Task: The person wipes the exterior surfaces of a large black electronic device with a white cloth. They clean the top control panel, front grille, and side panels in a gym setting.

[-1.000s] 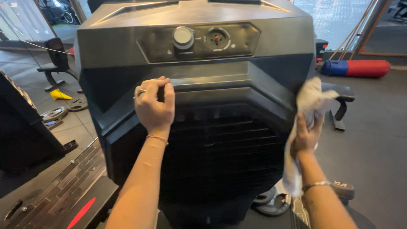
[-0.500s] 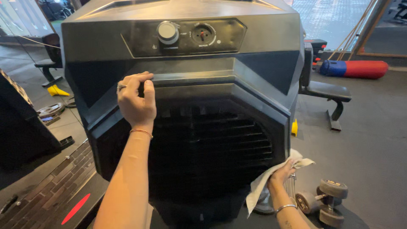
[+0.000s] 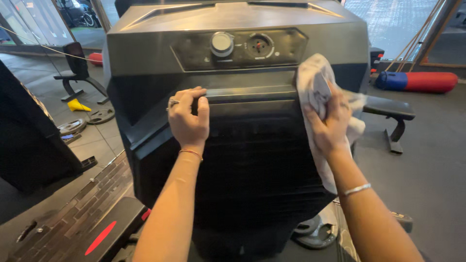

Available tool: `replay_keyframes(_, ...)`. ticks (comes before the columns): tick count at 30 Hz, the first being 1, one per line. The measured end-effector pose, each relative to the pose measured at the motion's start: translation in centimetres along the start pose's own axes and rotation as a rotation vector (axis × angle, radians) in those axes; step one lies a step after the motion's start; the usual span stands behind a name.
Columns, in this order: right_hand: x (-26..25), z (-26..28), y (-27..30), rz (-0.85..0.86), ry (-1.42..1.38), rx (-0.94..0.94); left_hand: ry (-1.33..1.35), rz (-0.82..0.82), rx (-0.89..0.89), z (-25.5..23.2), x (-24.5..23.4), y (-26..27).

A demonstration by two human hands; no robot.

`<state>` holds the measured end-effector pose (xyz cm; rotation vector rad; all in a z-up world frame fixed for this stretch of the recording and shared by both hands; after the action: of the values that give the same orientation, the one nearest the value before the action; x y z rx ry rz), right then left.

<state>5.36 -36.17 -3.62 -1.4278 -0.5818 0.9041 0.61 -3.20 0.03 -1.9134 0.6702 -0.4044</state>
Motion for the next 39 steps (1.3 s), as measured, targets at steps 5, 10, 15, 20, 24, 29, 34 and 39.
replay_keyframes(5,3.5,6.4,-6.2,0.210,0.139,-0.177,0.093,-0.012,-0.072,0.9,-0.1,0.5)
replay_keyframes(10,10.1,13.2,-9.0,0.396,0.042,-0.229,-0.082,-0.168,-0.156,1.6,0.5,0.9)
replay_keyframes(15,16.6,17.1,-11.3,0.453,0.030,-0.277,-0.144,-0.209,-0.237,2.8,0.1,2.5)
replay_keyframes(20,17.6,17.3,-11.7,0.530,0.035,-0.192,-0.240,-0.146,-0.184,3.2,0.0,3.0)
replay_keyframes(24,16.3,18.0,-10.6,0.395,-0.007,-0.231,-0.251,-0.139,-0.139,3.3,-0.1,2.9)
replay_keyframes(29,14.0,17.0,-9.1,0.310,0.082,-0.213,-0.295,-0.085,-0.136,3.7,-0.6,3.0)
replay_keyframes(34,10.0,12.6,-8.5,0.229,0.201,-0.159,-0.284,-0.056,-0.108,3.6,-1.1,2.8)
replay_keyframes(39,5.9,6.4,-6.5,0.249,0.325,0.001,-0.268,-0.042,-0.057,3.8,-1.4,2.7)
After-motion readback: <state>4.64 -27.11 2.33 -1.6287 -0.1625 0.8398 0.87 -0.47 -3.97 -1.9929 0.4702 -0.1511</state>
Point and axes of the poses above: each hand's wrist, its own y-axis away from the middle knuckle, its own x-axis out of the palm, z = x × y, the point moved 3 cm from there along -y, towards the middle knuckle, and after that the axes turned 8 degrees about -x, right-handed, at the moved point
